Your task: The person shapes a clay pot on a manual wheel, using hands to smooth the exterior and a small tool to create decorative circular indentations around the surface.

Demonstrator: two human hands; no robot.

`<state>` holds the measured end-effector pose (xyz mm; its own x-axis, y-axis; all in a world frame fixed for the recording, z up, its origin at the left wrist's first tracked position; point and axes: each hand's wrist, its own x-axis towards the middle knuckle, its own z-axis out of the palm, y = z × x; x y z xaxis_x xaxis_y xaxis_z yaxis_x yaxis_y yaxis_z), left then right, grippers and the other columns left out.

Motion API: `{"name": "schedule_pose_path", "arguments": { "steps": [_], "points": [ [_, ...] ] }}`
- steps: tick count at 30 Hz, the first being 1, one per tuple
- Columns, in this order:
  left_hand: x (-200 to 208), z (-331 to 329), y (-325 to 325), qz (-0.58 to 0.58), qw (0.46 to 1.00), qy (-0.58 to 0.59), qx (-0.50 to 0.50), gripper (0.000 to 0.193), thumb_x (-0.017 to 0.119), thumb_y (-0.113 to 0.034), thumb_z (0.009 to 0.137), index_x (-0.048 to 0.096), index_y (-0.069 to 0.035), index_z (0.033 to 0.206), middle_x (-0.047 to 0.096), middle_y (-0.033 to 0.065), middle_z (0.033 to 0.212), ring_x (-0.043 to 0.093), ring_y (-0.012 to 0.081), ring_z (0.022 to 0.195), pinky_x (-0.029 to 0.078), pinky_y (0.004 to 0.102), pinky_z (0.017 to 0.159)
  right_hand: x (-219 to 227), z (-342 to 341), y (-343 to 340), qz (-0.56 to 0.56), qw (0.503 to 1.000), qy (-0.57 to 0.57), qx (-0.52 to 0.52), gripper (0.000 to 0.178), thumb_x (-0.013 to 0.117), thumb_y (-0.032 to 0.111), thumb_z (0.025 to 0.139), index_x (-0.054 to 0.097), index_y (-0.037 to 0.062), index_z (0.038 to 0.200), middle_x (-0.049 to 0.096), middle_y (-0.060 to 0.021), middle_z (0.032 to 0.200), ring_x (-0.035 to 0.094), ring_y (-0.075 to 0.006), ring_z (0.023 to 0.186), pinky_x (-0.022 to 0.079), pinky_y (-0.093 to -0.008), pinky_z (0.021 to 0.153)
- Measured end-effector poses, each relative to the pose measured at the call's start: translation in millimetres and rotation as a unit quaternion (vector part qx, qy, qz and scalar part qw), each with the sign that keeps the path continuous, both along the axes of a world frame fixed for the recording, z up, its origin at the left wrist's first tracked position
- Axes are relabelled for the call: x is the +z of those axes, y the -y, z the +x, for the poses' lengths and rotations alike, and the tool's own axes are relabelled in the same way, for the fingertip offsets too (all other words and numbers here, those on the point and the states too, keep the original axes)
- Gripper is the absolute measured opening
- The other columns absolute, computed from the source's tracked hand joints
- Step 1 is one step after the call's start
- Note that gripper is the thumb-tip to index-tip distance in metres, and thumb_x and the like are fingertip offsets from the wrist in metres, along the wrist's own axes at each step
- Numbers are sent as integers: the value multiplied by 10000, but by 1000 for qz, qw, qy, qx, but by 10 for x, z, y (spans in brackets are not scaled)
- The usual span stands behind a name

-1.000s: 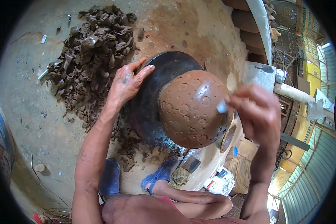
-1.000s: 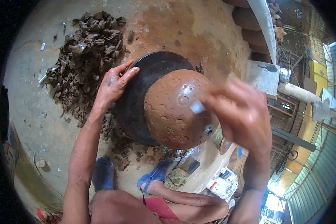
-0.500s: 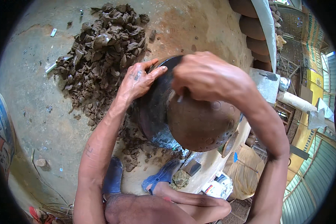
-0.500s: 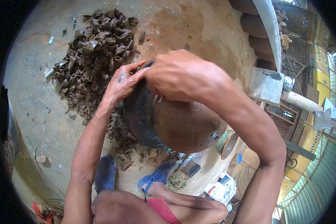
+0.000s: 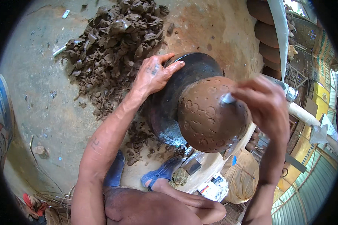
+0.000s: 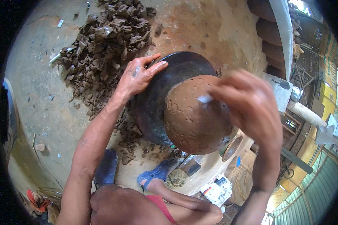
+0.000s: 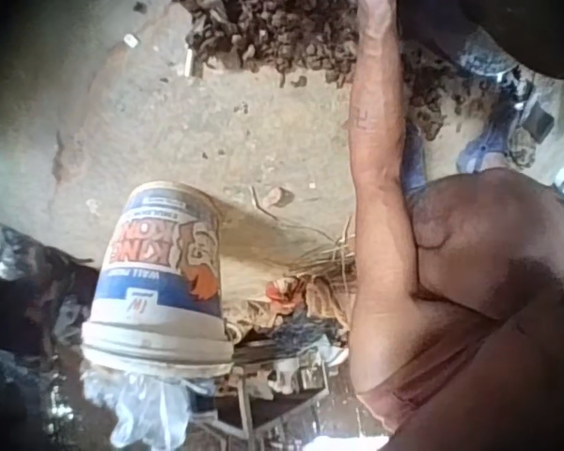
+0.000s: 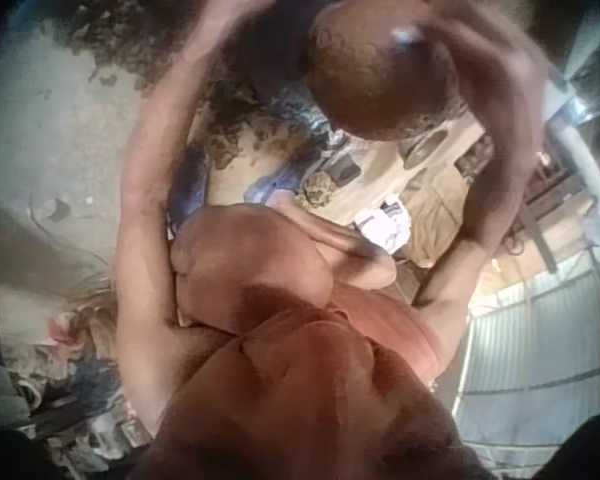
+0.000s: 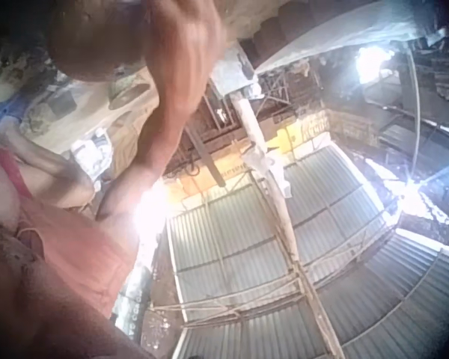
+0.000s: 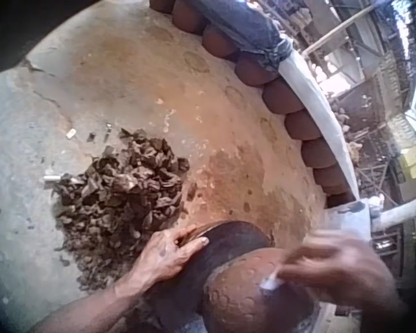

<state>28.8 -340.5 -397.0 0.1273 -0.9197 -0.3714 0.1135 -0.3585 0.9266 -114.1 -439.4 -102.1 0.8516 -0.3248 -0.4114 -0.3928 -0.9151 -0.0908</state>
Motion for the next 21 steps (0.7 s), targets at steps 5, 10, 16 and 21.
{"name": "schedule_pose_path", "arguments": {
  "steps": [5,10,16,21],
  "points": [
    [-18,45,62,-29,1000,5,-7,709,752,-566,1021,718,5,1439,803,311,1117,799,306,1033,602,434,950,-1171,577,249,130,968,-191,99,247,697,38,834,875,105,992,817,-204,951,806,-383,949,641,-510,849],
    [-92,67,73,-31,999,14,-36,659,711,-523,1065,693,-10,1477,808,300,1114,772,213,984,596,409,908,-1331,777,184,167,941,-268,124,130,719,139,863,809,53,826,808,-215,907,801,-413,883,647,-521,769],
    [-2,90,184,18,998,-21,-64,773,784,-647,971,731,-51,1460,822,226,1245,793,271,1155,593,416,1017,-324,662,-5,91,975,-170,108,82,713,72,824,754,55,755,780,-150,897,777,-372,849,623,-497,723],
    [-95,85,129,4,998,12,-55,784,773,-668,969,745,-43,1442,816,238,1253,791,307,1172,586,429,1043,310,39,-304,42,986,-157,43,23,739,84,747,738,77,769,735,-68,912,720,-303,866,589,-457,694]
  ]
}}
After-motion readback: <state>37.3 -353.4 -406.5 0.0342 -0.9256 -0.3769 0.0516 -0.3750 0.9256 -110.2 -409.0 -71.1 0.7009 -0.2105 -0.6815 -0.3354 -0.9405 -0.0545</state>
